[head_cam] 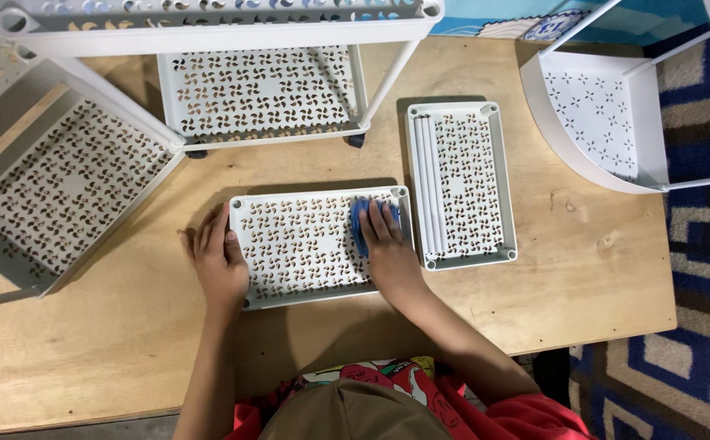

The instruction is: The person assembles a white perforated plastic shelf by inserting four legs into the tray and then wipes the tray surface with a blue cloth. The person handles the tray and legs directly, then uses the cloth to clean the tray.

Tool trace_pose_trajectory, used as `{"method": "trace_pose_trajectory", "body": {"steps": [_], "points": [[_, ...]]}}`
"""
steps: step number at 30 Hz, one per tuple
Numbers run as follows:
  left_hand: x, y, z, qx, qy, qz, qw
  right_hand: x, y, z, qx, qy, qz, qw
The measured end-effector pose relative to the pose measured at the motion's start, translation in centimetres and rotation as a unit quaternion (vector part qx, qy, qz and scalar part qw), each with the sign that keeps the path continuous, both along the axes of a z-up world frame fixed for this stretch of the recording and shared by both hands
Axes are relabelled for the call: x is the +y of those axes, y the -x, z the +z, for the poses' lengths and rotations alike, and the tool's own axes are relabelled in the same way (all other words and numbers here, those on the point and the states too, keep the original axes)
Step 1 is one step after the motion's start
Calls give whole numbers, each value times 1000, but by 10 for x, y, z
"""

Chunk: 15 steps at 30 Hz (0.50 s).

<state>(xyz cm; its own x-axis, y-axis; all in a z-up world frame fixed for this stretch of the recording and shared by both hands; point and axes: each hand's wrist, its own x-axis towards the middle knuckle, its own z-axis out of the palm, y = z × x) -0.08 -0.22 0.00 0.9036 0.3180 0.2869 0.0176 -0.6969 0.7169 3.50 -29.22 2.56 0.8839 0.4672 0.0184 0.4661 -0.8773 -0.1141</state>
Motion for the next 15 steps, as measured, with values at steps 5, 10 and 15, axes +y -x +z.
{"method": "trace_pose_trajectory", "body": {"steps": [5, 10, 15], "points": [[-2, -1, -1, -1, -13, 9, 1000, -18, 41, 23, 166, -48, 35, 984], [3, -2, -3, -9, -12, 0, 1000, -11, 21, 17, 129, -54, 49, 989], [1, -1, -4, 6, -28, 4, 1000, 15, -9, -7, 33, -57, 53, 996]]}}
